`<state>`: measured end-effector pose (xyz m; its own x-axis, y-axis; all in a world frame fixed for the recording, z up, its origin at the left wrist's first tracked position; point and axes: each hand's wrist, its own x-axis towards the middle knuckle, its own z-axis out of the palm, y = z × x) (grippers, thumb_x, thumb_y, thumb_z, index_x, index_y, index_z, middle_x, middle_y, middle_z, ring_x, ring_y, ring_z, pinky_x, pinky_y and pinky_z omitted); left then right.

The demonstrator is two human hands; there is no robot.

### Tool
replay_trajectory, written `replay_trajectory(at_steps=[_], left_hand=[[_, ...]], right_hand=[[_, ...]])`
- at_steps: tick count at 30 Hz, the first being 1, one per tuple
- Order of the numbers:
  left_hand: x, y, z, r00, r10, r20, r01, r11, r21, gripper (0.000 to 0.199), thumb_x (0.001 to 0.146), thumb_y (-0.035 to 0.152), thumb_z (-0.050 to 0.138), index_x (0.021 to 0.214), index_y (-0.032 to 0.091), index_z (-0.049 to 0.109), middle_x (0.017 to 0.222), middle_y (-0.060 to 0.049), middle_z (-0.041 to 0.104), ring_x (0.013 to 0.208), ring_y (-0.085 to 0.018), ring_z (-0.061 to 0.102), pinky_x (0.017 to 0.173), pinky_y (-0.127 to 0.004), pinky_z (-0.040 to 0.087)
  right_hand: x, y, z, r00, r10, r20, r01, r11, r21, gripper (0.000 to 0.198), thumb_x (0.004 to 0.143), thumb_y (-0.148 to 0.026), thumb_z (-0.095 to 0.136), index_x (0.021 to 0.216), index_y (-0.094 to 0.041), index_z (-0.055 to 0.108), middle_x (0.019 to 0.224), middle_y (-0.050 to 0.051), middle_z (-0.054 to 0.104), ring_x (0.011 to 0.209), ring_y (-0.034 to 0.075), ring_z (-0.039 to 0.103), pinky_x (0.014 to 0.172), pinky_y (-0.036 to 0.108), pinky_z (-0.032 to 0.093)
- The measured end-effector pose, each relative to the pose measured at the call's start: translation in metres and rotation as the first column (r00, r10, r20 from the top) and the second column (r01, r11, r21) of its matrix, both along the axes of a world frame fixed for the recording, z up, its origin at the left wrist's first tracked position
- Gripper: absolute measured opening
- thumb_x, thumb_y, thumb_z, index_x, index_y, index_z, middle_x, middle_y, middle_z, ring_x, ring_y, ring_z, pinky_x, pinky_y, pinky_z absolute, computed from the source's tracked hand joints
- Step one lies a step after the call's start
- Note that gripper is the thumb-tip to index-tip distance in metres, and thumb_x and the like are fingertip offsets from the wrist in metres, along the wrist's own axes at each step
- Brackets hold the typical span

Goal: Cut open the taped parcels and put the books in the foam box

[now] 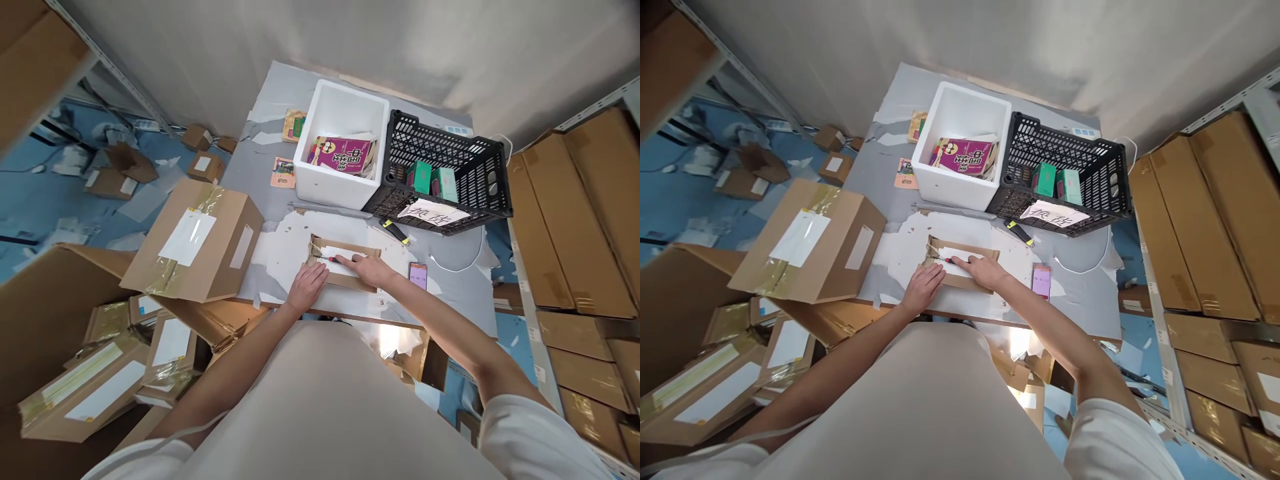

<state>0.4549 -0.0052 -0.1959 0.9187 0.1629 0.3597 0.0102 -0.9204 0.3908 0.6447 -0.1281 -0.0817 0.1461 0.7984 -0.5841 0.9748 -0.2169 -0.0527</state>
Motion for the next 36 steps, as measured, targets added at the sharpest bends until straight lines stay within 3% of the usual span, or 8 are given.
replay_trajectory(at_steps=[9,13,19,29,33,36], left_hand=[[0.000,0.004,0.000,0.999,-0.011,-0.047,0.011,1.000,-0.004,0.039,0.091,0.024,0.042,0.129,0.024,0.049,0.129,-0.010,0.057,0.125,-0.022,0.047,0.100,-0.042,0.038],[0.000,0.004,0.001,0.998,-0.004,-0.067,0.004,1.000,-0.004,0.037,0.092,0.024,0.041,0.128,0.024,0.051,0.129,-0.010,0.057,0.125,-0.023,0.047,0.100,-0.043,0.037],[0.000,0.005,0.000,0.999,-0.012,-0.048,0.014,0.999,0.037,0.037,0.092,0.025,0.040,0.127,0.022,0.051,0.128,-0.010,0.057,0.125,-0.023,0.047,0.099,-0.041,0.037],[0.003,0.001,0.000,0.998,-0.004,-0.061,0.006,0.999,0.038,0.037,0.092,0.025,0.040,0.127,0.023,0.052,0.128,-0.010,0.057,0.124,-0.023,0.048,0.098,-0.041,0.037],[0.006,0.002,0.003,0.997,0.040,-0.071,-0.039,0.999,0.018,0.038,0.091,0.028,0.039,0.127,0.025,0.052,0.127,-0.010,0.058,0.122,-0.025,0.050,0.096,-0.042,0.036],[0.008,0.000,0.007,0.997,0.052,-0.061,-0.050,0.998,0.034,0.037,0.091,0.029,0.040,0.125,0.025,0.053,0.125,-0.010,0.060,0.119,-0.025,0.052,0.093,-0.042,0.036]], right_hand=[[0.007,-0.023,0.038,0.997,-0.066,0.045,0.069,0.995,-0.070,0.067,0.086,-0.005,0.034,0.144,-0.035,0.021,0.105,0.013,0.065,0.084,0.024,0.066,0.070,0.032,0.045],[0.009,-0.029,0.038,0.994,-0.066,0.081,0.073,0.993,-0.088,0.067,0.085,-0.002,0.036,0.143,-0.034,0.025,0.098,0.013,0.067,0.083,0.024,0.066,0.068,0.032,0.045],[0.012,-0.040,0.030,0.993,-0.044,0.114,0.054,0.994,-0.091,0.069,0.086,-0.003,0.033,0.144,-0.036,0.020,0.106,0.013,0.065,0.081,0.025,0.067,0.064,0.032,0.045],[0.037,-0.108,0.041,0.971,-0.088,0.224,0.125,0.980,-0.156,0.079,0.079,0.002,0.042,0.144,-0.039,0.022,0.098,0.011,0.065,0.077,0.024,0.066,0.066,0.032,0.043],[0.041,-0.150,0.050,0.950,-0.195,0.242,0.239,0.957,-0.166,0.069,0.081,0.000,0.042,0.139,-0.036,0.035,0.096,0.012,0.065,0.074,0.021,0.065,0.064,0.030,0.041],[0.031,-0.178,0.058,0.913,-0.336,0.229,0.362,0.928,-0.082,0.063,0.087,-0.010,0.039,0.143,-0.037,0.026,0.098,0.010,0.065,0.073,0.021,0.065,0.061,0.028,0.040]])
